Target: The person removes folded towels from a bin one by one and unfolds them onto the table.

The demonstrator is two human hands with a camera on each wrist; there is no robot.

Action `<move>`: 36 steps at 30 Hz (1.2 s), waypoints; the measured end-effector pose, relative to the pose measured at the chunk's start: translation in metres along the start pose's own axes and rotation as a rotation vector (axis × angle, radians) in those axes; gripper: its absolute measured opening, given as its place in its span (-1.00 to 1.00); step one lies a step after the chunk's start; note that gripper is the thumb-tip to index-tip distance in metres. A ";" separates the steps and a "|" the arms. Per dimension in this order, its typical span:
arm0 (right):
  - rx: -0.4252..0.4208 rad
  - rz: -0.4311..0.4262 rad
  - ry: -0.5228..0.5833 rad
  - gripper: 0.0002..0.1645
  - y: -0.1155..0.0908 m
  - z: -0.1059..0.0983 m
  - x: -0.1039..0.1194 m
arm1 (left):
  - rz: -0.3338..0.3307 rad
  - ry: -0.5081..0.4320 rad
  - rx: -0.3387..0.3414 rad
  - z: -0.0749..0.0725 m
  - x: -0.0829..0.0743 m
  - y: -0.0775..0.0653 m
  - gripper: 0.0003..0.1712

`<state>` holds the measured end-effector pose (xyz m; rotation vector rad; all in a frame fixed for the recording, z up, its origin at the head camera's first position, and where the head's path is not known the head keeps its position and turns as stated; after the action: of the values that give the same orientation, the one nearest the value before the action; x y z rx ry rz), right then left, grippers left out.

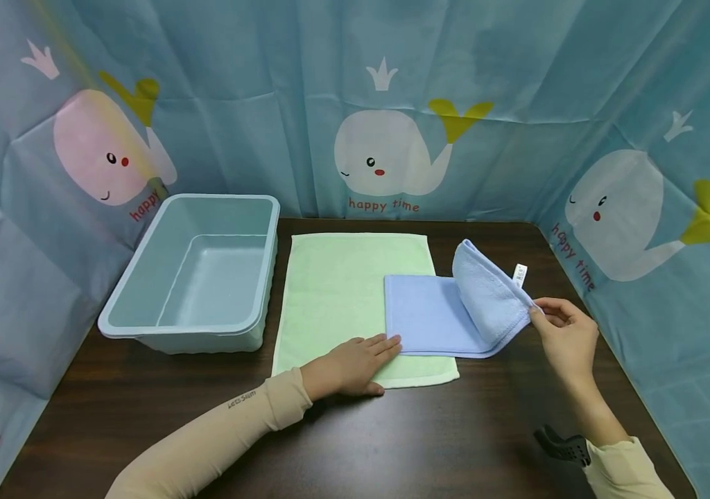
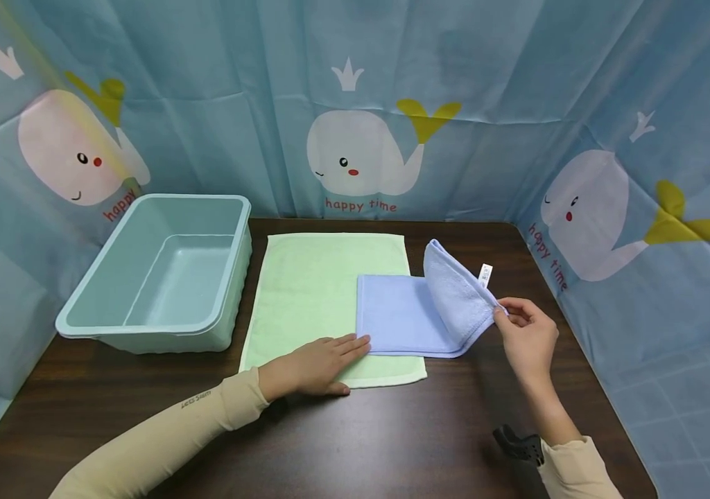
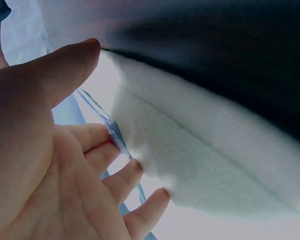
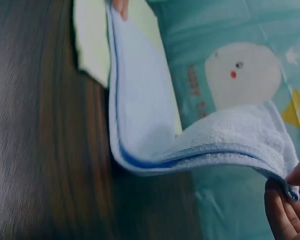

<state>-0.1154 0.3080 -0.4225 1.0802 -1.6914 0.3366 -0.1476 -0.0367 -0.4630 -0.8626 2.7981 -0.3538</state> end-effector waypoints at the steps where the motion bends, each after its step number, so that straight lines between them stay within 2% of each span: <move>1: -0.012 0.004 -0.006 -0.80 0.001 -0.003 -0.003 | -0.001 -0.001 0.001 0.000 0.000 0.000 -0.06; 7: -0.061 0.031 -0.046 -0.81 0.007 -0.018 -0.024 | -0.008 -0.006 0.009 0.001 -0.001 0.001 -0.07; 13: -0.050 0.098 -0.031 -0.82 0.009 -0.026 -0.042 | -0.011 -0.010 0.014 -0.002 -0.001 -0.001 -0.07; 16: -0.033 0.145 -0.059 -0.81 0.011 -0.030 -0.052 | -0.010 -0.008 0.014 -0.002 -0.002 -0.001 -0.07; 19: 0.003 0.186 -0.131 -0.76 0.013 -0.035 -0.062 | -0.012 -0.011 0.015 -0.001 -0.001 0.000 -0.07; 23: 0.089 0.211 -0.297 -0.70 0.016 -0.041 -0.075 | -0.016 -0.014 0.017 0.002 -0.001 0.001 -0.07; 28: 0.225 0.179 -0.486 -0.69 0.016 -0.044 -0.089 | -0.016 -0.025 0.016 0.001 -0.002 0.000 -0.08; 31: 0.263 0.146 -0.537 -0.69 0.016 -0.046 -0.094 | -0.012 -0.041 0.017 -0.001 -0.002 0.000 -0.08; 36: 0.290 0.117 -0.549 -0.68 0.019 -0.047 -0.097 | -0.007 -0.045 0.023 -0.002 -0.001 0.000 -0.13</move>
<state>-0.0972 0.3980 -0.4823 1.3750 -2.2486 0.3919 -0.1477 -0.0359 -0.4615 -0.8649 2.7449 -0.3621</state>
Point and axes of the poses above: each hand's wrist, its own y-axis towards the middle knuckle, its own z-axis out of the palm, x = y × z, the point moved 1 cm from there along y, towards the middle knuckle, and after that the axes turned 1 degree about -y, right-handed, at the moved point
